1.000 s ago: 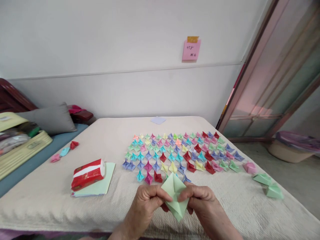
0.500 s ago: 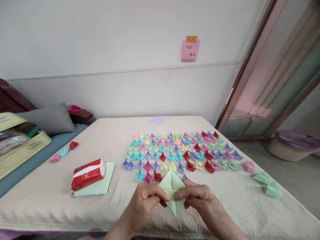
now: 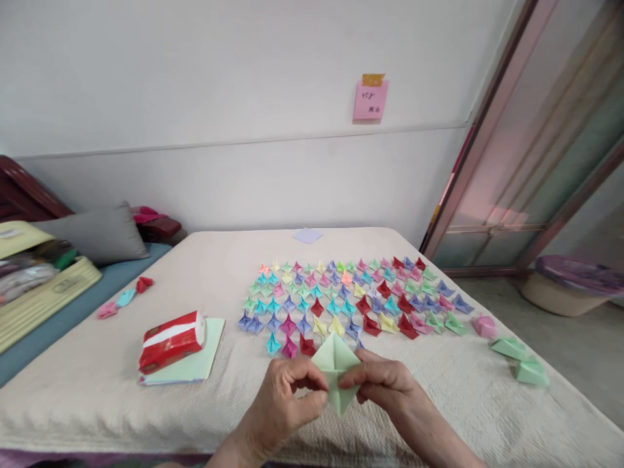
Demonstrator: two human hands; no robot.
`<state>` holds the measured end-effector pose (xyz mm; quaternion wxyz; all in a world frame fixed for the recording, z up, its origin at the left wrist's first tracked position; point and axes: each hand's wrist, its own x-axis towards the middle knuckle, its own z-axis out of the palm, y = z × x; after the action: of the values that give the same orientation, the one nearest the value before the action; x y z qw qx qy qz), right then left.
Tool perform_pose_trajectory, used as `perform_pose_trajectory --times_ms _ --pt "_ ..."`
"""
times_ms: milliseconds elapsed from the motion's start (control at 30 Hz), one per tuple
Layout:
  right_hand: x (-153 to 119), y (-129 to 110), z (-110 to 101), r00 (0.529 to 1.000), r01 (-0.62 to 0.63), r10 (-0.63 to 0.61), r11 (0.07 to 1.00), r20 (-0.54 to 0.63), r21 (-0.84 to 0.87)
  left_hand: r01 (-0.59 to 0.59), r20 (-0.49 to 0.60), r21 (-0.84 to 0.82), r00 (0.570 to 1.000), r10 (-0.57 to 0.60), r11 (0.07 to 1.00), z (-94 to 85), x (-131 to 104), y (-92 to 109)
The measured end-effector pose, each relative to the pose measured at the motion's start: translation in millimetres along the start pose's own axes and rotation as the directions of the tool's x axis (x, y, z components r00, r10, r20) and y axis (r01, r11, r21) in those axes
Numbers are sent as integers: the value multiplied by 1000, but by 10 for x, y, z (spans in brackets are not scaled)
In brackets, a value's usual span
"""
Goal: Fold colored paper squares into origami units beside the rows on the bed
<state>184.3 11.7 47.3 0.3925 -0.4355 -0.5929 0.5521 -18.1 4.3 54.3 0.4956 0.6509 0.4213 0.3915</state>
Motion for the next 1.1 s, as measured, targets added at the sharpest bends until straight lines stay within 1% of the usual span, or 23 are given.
perform_pose_trajectory --times_ms 100,167,233,300,367,467,500,533,633,733,833,900,1000,1100 --pt "23 8 16 1000 -8 7 1000 -30 -13 50 -60 -81 997 -55 995 102 33 -113" --pt "38 14 33 999 -17 17 1000 -51 -5 51 -92 -138 994 -64 989 166 50 -189" --pt "45 14 48 998 -16 17 1000 -57 6 50 -105 -190 992 -71 980 203 62 -242" --pt "38 -2 58 999 11 -10 1000 -50 22 51 -117 -217 990 -77 975 205 72 -266" --pt "21 -41 63 997 28 -20 994 -77 105 47 -138 -213 987 -78 976 182 82 -269" --pt "-1 -103 70 990 16 29 952 -141 304 34 -157 -191 986 -65 981 146 91 -264" --pt "-1 -111 74 990 -1 49 942 -136 335 29 -152 -193 987 -59 981 142 89 -263" --pt "5 -106 77 992 -24 64 943 -111 331 23 -141 -200 989 -52 980 143 85 -263" --pt "45 -26 83 993 -103 114 964 -31 245 10 -91 -222 995 -31 975 165 67 -264" --pt "80 64 72 988 -128 144 962 -50 241 8 -67 -227 997 -24 974 175 57 -261" --pt "80 60 48 985 -136 157 961 -70 240 22 -55 -225 998 -35 974 161 59 -248" --pt "70 14 43 989 -123 141 954 -49 272 25 -47 -213 998 -36 977 154 58 -234" --pt "61 -36 78 994 -105 109 923 11 370 17 -31 -160 999 -22 987 170 47 -215" --pt "69 -8 144 987 -150 158 901 14 408 -32 -48 -68 998 29 997 213 36 -216"
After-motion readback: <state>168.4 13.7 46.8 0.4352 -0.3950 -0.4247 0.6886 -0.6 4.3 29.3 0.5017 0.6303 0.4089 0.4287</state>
